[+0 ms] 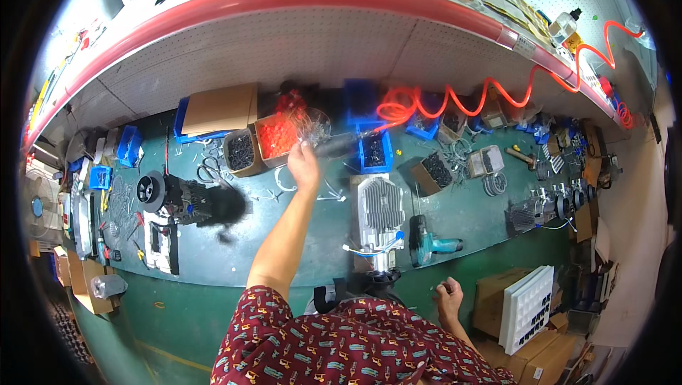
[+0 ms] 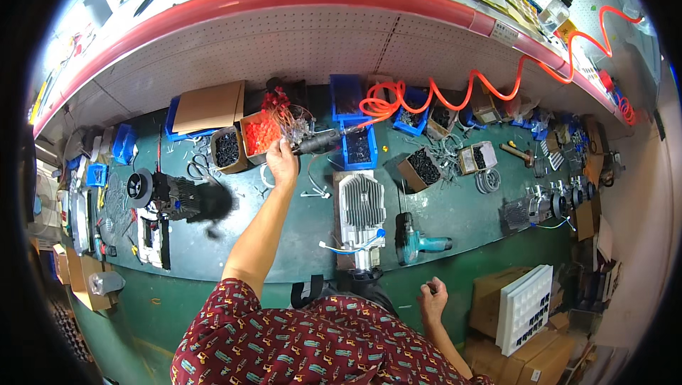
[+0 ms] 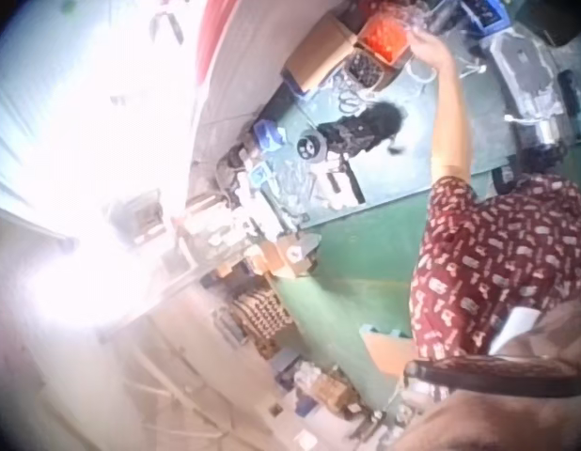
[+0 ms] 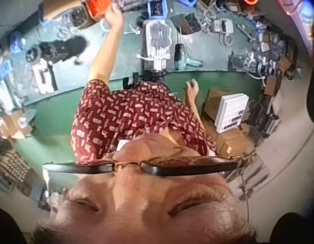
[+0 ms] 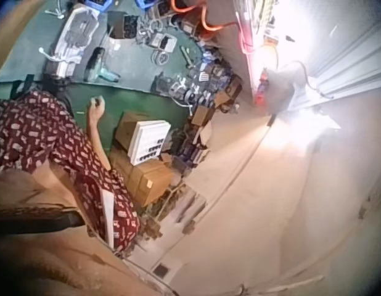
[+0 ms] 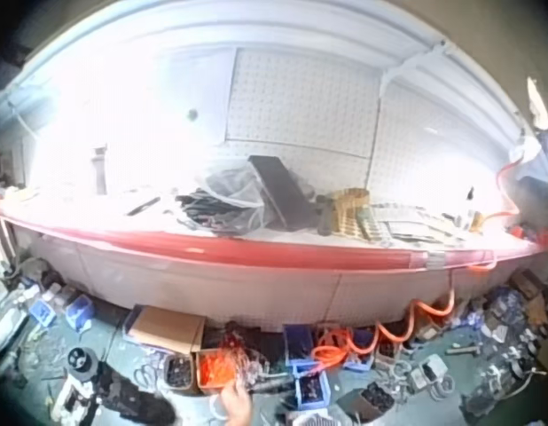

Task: The person assembles a small electronic device on a workbench. They use a power drill to fasten screws into a metal casing, attach a black plastic component, and connect wires. The person handles various small parts and tools throughout the process.

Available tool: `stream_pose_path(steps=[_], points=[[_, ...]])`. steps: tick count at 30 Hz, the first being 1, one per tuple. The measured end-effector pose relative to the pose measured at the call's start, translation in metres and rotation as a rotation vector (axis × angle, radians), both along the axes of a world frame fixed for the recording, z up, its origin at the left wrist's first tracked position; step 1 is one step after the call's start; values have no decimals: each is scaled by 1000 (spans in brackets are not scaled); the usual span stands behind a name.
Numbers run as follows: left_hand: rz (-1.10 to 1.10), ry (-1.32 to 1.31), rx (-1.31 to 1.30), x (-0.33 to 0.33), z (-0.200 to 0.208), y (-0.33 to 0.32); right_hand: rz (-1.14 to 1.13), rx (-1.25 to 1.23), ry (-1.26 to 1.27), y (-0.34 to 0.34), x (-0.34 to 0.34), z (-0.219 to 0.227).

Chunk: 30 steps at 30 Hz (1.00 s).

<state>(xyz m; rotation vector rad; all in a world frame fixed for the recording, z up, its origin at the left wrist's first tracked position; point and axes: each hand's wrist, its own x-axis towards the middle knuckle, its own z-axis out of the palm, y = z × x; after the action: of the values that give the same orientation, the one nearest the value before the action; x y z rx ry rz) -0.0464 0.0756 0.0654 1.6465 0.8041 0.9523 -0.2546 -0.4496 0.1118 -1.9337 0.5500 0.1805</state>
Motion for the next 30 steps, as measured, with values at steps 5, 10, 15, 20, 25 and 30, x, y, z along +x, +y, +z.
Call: stream_pose_path(steps=[5,10,15,20,25,30], points=[[-224,106,-198,-63,8,10,25,107,-73,50,59,31],[-180,-27,-17,-107,58,-7,88,76,-267,73,104,54],[-289,173,-106,-151,64,-23,302,-206,-358,55,159,34],[-269,61,-26,-177,78,-59,197,-238,-206,14,242,-22],[-226,104,-170,-199,134,-102,126,-452,-142,2,325,-71],[-180,167,-138,-203,177,-151,-18,-479,-23,23,372,-97]])
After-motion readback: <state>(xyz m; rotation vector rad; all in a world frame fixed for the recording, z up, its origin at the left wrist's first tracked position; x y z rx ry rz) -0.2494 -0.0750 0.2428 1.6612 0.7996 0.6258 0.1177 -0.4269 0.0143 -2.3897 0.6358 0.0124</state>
